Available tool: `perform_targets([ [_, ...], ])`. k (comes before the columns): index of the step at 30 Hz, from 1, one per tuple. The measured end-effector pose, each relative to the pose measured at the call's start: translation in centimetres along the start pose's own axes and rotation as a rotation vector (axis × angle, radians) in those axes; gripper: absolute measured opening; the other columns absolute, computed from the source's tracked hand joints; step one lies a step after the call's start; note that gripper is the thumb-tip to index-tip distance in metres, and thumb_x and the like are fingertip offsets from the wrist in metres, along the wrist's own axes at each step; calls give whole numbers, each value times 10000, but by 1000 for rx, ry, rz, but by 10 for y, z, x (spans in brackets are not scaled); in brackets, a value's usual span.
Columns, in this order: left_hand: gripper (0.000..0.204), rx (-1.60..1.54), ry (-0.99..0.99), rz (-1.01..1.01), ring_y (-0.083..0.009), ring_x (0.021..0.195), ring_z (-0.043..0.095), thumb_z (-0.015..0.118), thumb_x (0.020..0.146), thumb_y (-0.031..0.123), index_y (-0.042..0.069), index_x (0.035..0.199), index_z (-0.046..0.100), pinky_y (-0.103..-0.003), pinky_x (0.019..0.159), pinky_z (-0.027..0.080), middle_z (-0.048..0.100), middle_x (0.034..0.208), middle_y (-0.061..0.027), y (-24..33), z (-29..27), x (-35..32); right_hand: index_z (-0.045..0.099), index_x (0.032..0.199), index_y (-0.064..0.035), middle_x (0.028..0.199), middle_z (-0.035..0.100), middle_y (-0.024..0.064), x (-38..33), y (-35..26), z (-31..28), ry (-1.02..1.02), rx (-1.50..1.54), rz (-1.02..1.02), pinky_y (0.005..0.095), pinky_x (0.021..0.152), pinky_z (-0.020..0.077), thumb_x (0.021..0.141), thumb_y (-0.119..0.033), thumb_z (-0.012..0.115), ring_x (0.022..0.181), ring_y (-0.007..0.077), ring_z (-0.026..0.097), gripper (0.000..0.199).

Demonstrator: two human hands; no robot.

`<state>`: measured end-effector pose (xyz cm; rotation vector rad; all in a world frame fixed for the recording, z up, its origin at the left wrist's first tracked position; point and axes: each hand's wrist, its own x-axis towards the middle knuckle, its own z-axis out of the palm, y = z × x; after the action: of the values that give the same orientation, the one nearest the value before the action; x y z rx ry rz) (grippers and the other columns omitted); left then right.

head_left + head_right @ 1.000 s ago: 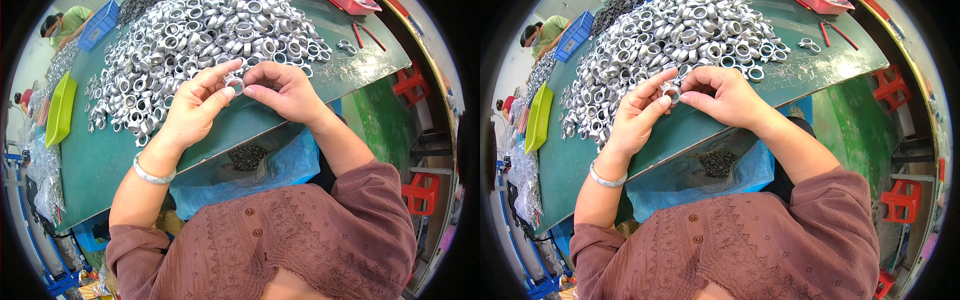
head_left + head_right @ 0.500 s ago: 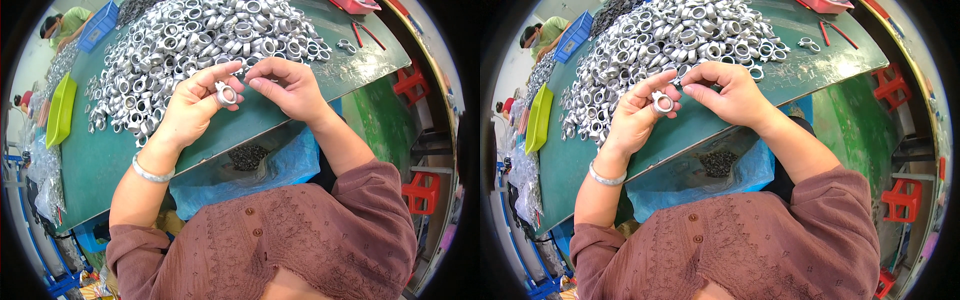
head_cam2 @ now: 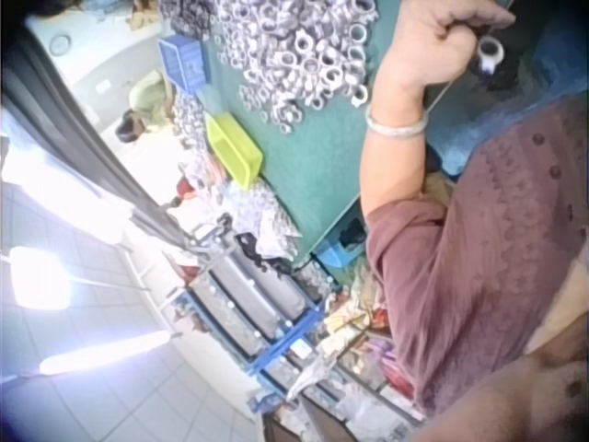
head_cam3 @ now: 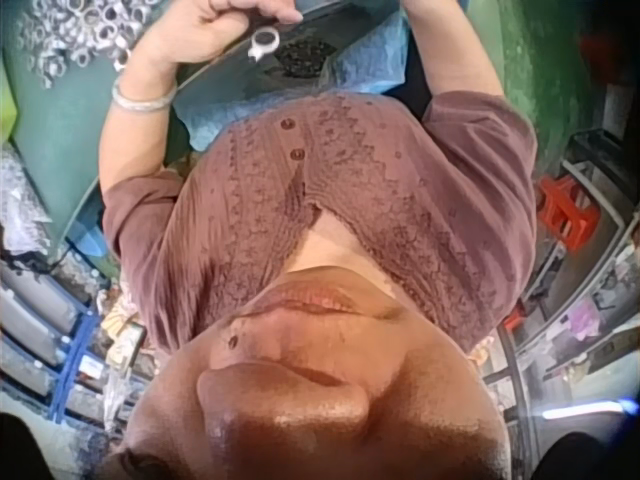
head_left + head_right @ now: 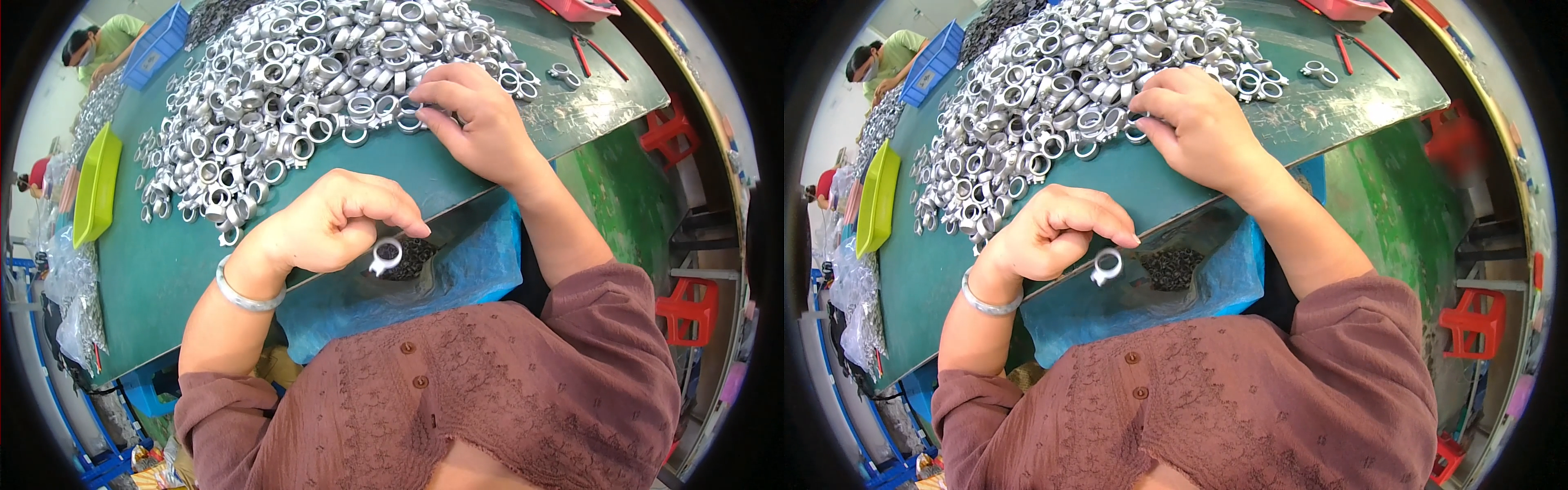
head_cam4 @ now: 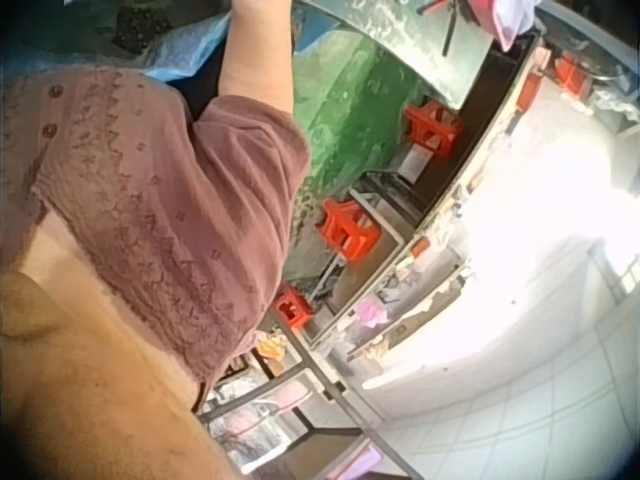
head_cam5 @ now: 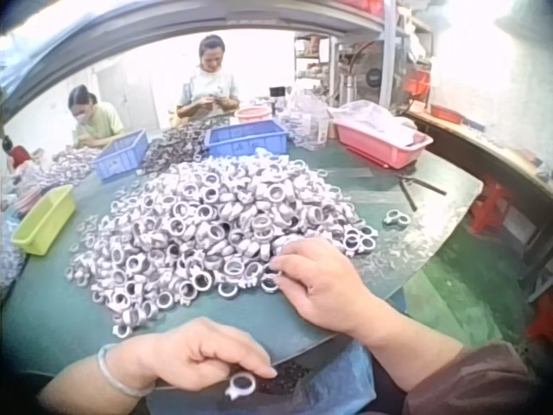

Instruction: The person picks up and joins small metal ring components together by hand at a workbench.

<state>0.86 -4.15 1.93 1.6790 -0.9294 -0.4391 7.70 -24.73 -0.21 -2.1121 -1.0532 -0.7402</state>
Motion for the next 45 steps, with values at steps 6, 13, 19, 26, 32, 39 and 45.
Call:
perform_targets([
  [6,298,-50,94,-96,-181,765,589,392,632,-106,-13,784,632,-259,711,451,620,815,-106,0,-1,-1,628,849,-99,773,515,58,10,-6,11,-44,-169,-96,351,700,396,693,-107,630,770,239,510,156],
  [13,149,-1,220,-151,-128,759,571,497,759,-41,-16,830,625,-242,700,448,612,807,-71,-2,1,-1,622,808,-101,780,510,48,11,-4,15,-75,-178,-81,351,702,376,713,-118,608,793,229,505,98],
  [19,153,-131,548,-211,-63,731,537,536,830,33,9,974,581,-198,659,435,592,829,-11,-14,1,2,607,792,-79,785,532,53,11,-6,12,-43,160,12,327,639,414,683,-64,651,746,214,536,119],
  [26,284,-153,668,-86,-66,741,507,627,787,40,12,1045,510,-188,673,441,530,856,-23,-15,0,4,600,846,-12,722,561,-8,-3,-20,23,-134,923,441,194,578,428,764,-58,653,645,44,513,107],
  [32,266,-152,655,-72,-69,764,524,628,791,41,17,1039,535,-196,692,453,539,860,-18,-17,0,4,599,853,-2,757,588,-7,-6,-23,27,-159,1071,536,180,615,441,787,-49,633,678,37,526,88],
  [39,236,-169,644,-61,-65,759,532,610,797,21,22,1027,556,-199,702,455,550,831,-4,-17,2,4,601,858,-1,777,592,4,-10,-21,31,-154,1112,499,194,633,452,782,-25,627,700,53,542,83],
  [45,242,-184,637,-59,-76,777,547,604,801,14,6,1038,554,-207,718,461,573,846,-19,-17,2,4,604,849,-3,771,596,4,-10,-22,29,-164,1098,523,193,635,450,784,-33,629,699,51,538,76],
])
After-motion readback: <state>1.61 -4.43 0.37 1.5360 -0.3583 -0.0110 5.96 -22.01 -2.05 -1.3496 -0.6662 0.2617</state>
